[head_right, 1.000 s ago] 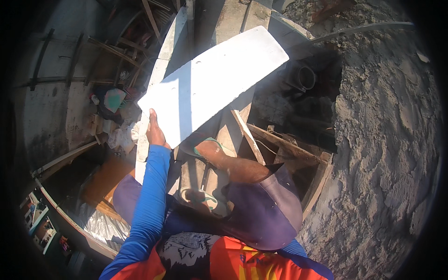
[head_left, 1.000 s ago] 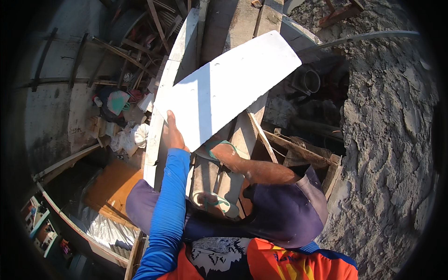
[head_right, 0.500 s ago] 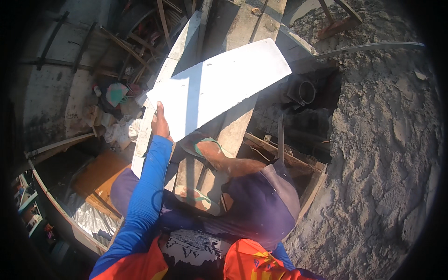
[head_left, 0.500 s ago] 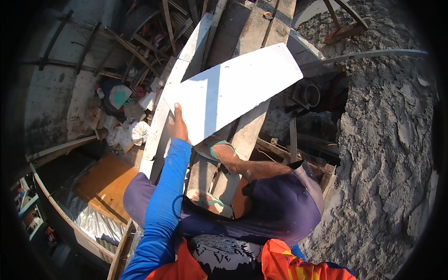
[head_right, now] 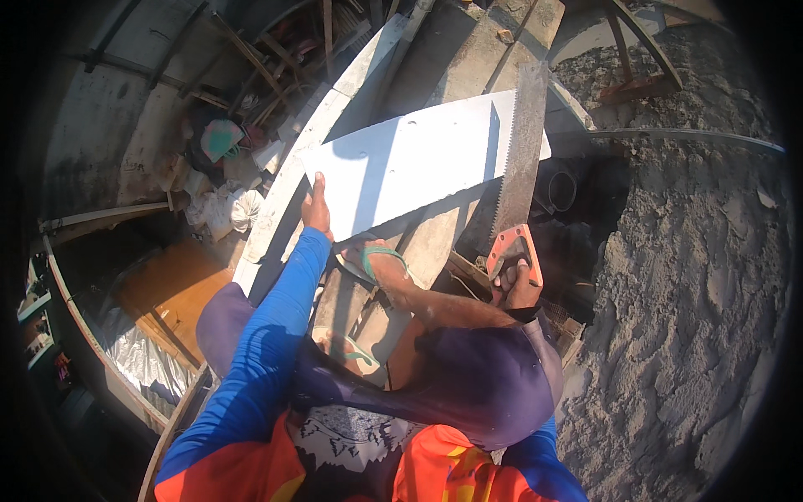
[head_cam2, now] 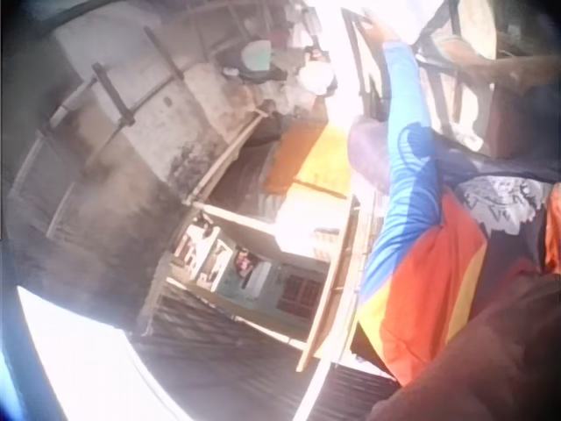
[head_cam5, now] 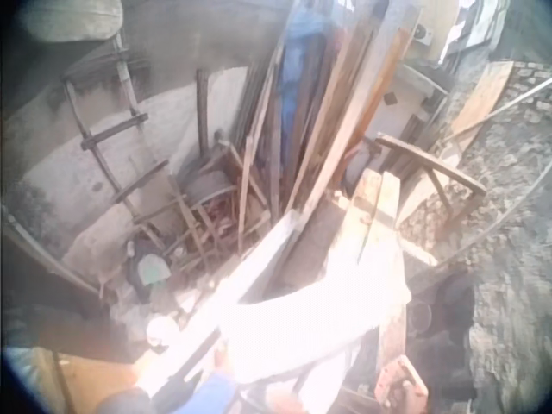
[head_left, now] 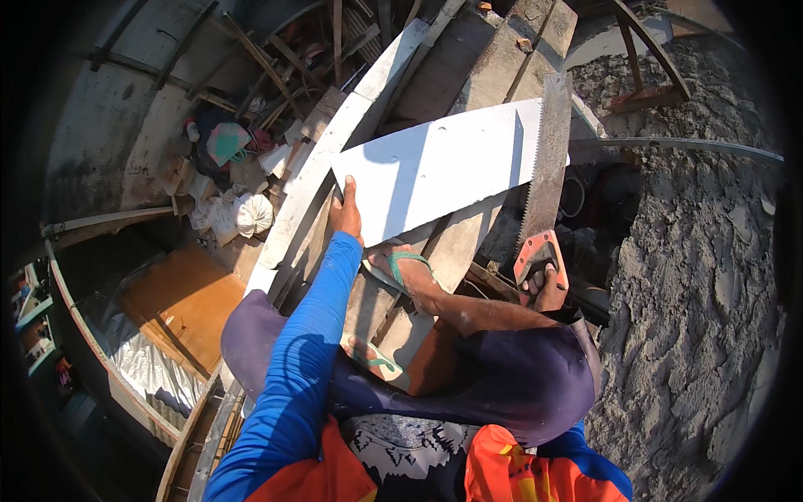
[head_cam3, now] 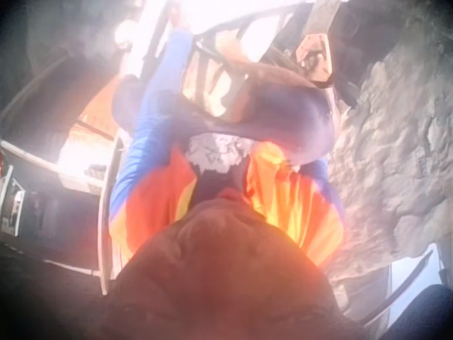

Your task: The person scoops wet cement from a bucket using a trowel and applies it to a vertical wall section reinforced with metal rebar. The person then picks up a white rectangular tile and places it against the cemented wall surface.

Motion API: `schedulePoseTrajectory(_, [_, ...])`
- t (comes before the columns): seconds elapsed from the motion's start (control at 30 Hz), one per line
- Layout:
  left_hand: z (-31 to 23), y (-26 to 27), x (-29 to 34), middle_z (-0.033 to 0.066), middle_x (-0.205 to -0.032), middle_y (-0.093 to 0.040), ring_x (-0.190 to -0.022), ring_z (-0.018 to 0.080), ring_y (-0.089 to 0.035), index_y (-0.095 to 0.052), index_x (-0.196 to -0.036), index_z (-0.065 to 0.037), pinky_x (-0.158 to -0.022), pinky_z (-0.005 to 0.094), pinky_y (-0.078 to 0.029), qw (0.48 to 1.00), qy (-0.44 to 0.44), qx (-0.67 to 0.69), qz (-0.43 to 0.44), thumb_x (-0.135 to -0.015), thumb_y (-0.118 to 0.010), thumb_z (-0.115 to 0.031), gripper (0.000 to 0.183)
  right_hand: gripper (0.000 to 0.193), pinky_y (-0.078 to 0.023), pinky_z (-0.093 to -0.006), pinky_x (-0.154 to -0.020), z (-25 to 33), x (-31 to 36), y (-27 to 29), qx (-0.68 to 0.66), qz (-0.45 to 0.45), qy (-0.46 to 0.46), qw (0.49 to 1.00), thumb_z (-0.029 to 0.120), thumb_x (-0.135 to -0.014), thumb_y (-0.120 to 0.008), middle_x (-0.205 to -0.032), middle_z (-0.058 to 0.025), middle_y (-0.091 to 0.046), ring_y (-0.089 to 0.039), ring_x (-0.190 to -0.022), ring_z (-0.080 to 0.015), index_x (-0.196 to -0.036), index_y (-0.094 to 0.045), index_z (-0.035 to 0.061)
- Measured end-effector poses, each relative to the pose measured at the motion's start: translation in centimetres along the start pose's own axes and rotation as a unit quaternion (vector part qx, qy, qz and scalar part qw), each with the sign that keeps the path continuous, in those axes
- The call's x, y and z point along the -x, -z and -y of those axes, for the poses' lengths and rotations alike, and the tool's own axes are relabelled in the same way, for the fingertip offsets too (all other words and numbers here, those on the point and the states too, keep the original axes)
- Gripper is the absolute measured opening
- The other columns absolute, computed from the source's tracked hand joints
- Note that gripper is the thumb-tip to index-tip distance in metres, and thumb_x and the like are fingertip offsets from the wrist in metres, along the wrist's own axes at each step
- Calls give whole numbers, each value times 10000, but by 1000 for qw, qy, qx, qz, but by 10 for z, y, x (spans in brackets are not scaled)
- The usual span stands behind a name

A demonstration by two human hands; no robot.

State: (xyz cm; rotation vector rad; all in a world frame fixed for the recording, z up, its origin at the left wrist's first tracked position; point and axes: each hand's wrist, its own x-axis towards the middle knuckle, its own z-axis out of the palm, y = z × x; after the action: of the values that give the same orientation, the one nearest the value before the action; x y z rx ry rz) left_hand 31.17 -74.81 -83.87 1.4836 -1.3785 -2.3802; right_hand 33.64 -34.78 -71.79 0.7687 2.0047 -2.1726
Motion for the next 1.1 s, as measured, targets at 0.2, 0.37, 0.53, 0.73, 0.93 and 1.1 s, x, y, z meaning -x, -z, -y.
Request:
schedulePoseTrajectory(0.2, [15,-39,-28,281,-1449,-486,-1382,310,-432,-348,-1470,138,-1140,404,-344,999,8,-27,-43,-877,-652,-643,1026,147,-448,-310,-512,22,-51,-62,-12,29,-94,995,235,-1012,-526,-627,24,-376,-371,-503,-98,-947,-514,104])
schedulePoseTrajectory(0.37, [10,-84,-54,243,-1330,-601,-1158,325,-612,-484,-1413,94,-1009,400,-465,1000,-1,-15,13,-859,-674,-646,943,168,-432,-299,-556,12,-101,-64,-45,33,-146,988,277,-995,-547,-632,38,-358,-369,-511,-88,-995,-532,109])
schedulePoseTrajectory(0.53, [9,-112,-69,227,-1413,-546,-1250,328,-563,-407,-1483,51,-1057,377,-431,996,-8,-92,0,-884,-616,-676,966,183,-488,-309,-612,-8,-148,-66,-127,8,-160,979,263,-993,-593,-708,15,-417,-435,-563,-98,-1036,-534,95])
schedulePoseTrajectory(0.73, [41,-105,-47,228,-1419,-524,-1289,304,-528,-322,-1515,53,-1076,383,-409,990,-95,-99,37,-897,-704,-511,921,271,-560,-330,-703,-39,-149,-87,-121,1,-190,974,301,-974,-674,-822,-36,-542,-588,-720,-164,-1015,-545,66])
schedulePoseTrajectory(0.93, [59,-91,-39,177,-1377,-540,-1282,254,-508,-462,-1410,46,-1090,373,-383,955,-174,-191,143,-975,-613,-455,681,230,-596,-394,-844,-52,-127,-108,-179,69,-245,950,254,-1019,-590,-977,-105,-624,-670,-930,-230,-1091,-528,44])
schedulePoseTrajectory(1.1, [54,-81,-35,173,-1259,-629,-1136,260,-591,-489,-1379,76,-1009,364,-435,946,-151,-261,117,-943,-654,-513,751,610,-495,-421,-1003,-56,-104,-105,-5,122,-259,958,383,-1011,-579,-1304,-209,-568,-569,-1210,-253,-1429,-358,-1])
